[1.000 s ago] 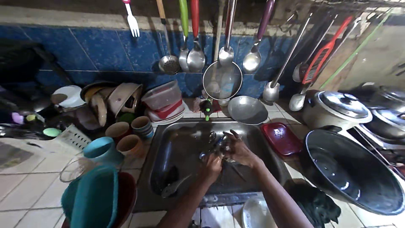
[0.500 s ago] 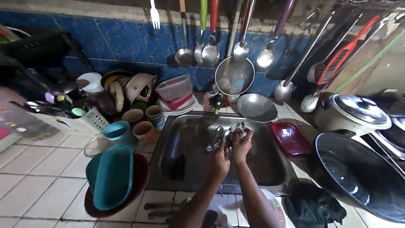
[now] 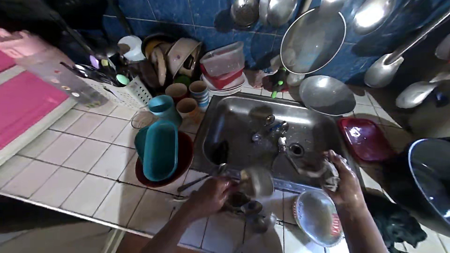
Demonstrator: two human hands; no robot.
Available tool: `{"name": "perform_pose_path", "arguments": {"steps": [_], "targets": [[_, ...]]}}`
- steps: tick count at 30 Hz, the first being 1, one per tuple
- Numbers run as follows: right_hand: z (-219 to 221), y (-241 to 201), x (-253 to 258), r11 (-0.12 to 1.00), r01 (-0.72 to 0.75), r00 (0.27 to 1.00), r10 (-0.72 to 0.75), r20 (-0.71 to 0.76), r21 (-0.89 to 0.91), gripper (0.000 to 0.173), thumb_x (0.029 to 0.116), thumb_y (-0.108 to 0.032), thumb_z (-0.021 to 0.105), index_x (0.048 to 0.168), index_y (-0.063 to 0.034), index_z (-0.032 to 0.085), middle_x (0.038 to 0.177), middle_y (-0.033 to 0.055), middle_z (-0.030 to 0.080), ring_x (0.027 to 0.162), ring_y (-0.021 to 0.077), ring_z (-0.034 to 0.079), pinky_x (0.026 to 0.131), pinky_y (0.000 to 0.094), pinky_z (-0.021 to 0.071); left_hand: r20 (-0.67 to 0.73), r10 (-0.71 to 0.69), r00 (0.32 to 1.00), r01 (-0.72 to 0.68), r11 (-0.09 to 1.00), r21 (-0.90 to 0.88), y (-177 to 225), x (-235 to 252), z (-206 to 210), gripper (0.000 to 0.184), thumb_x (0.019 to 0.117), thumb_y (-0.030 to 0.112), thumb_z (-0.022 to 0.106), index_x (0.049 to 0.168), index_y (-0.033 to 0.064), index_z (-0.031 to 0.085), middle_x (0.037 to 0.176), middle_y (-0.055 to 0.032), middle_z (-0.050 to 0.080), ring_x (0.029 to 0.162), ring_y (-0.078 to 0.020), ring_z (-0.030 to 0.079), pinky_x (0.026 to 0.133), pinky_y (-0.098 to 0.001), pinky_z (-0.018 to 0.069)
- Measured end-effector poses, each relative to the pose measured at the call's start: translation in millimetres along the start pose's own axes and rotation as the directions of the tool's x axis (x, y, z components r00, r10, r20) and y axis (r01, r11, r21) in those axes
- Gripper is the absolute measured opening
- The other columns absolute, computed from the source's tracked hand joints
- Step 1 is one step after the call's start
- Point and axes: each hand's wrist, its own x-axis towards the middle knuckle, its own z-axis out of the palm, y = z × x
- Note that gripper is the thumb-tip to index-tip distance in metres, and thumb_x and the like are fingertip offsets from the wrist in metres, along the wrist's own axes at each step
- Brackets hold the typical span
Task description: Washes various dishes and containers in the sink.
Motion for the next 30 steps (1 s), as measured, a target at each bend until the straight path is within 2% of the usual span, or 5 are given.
{"name": "perform_pose_path", "arguments": {"steps": [7, 14, 18, 24, 30], "targets": [[-36.5, -0.5, -63.4, 0.782, 0.128, 0.967, 0.038, 0.252, -0.610, 0.063, 0.0895, -0.018, 0.063, 0.141, 0.0023, 0.033, 0.101, -0.0020, 0.062, 0.085, 0.0023, 0.066, 0.078, 0.0242, 0.0594, -0.123, 0.328, 0.937, -0.276, 0.907, 0.319, -45.7, -48.9, 55.7, 0.023, 0.0966, 0.016, 0.063, 0.110, 0.0013, 0.074, 0.103, -0.0161, 0.074, 0.097, -0.0316, 0.073, 0.087, -0.0441, 0.0601], [-34.6, 14.8, -94.2, 0.132, 0.190, 0.947, 0.238, 0.218, -0.973, 0.054, 0.0897, -0.021, 0.076, 0.136, 0.0015, 0.061, 0.126, 0.0347, 0.059, 0.111, 0.0515, 0.063, 0.093, 0.0638, 0.0517, -0.395, 0.225, 0.891, -0.061, 0.920, 0.387, -48.3, -21.2, 36.4, 0.025, 0.0983, 0.024, 0.061, 0.109, 0.0068, 0.077, 0.116, -0.0159, 0.071, 0.110, -0.0361, 0.067, 0.095, -0.0512, 0.0545], [-51.6, 35.1, -101.4, 0.031, 0.342, 0.934, 0.096, 0.344, -0.939, 0.052, 0.0939, -0.018, 0.071, 0.139, 0.0036, 0.058, 0.130, 0.0319, 0.062, 0.117, 0.0517, 0.062, 0.096, 0.0640, 0.0519, -0.340, -0.155, 0.928, 0.237, 0.947, 0.215, -51.9, -9.8, 28.9, 0.041, 0.1029, 0.025, 0.059, 0.137, 0.0023, 0.063, 0.148, -0.0219, 0.053, 0.138, -0.0458, 0.047, 0.114, -0.0608, 0.0357], [-52.2, 39.0, -100.9, 0.030, 0.247, 0.953, 0.176, 0.248, -0.969, 0.052, 0.0927, -0.009, 0.070, 0.143, -0.0056, 0.058, 0.131, 0.0338, 0.059, 0.115, 0.0525, 0.062, 0.095, 0.0642, 0.0518, -0.324, 0.151, 0.934, -0.071, 0.967, 0.244, -64.6, -30.9, 43.4, 0.022, 0.0929, -0.002, 0.059, 0.106, -0.0008, 0.076, 0.113, -0.0174, 0.073, 0.109, -0.0368, 0.069, 0.096, -0.0459, 0.0563], [-51.2, 34.5, -94.4, 0.188, 0.231, 0.961, 0.109, 0.254, -0.955, 0.044, 0.0858, -0.009, 0.075, 0.126, 0.0052, 0.066, 0.119, 0.0321, 0.064, 0.105, 0.0490, 0.066, 0.091, 0.0632, 0.0530, -0.095, 0.194, 0.976, -0.164, 0.952, 0.257, -49.6, -2.3, 14.5, 0.026, 0.0970, 0.024, 0.064, 0.096, 0.0025, 0.078, 0.098, -0.0147, 0.075, 0.099, -0.0356, 0.071, 0.089, -0.0543, 0.0557]]}}
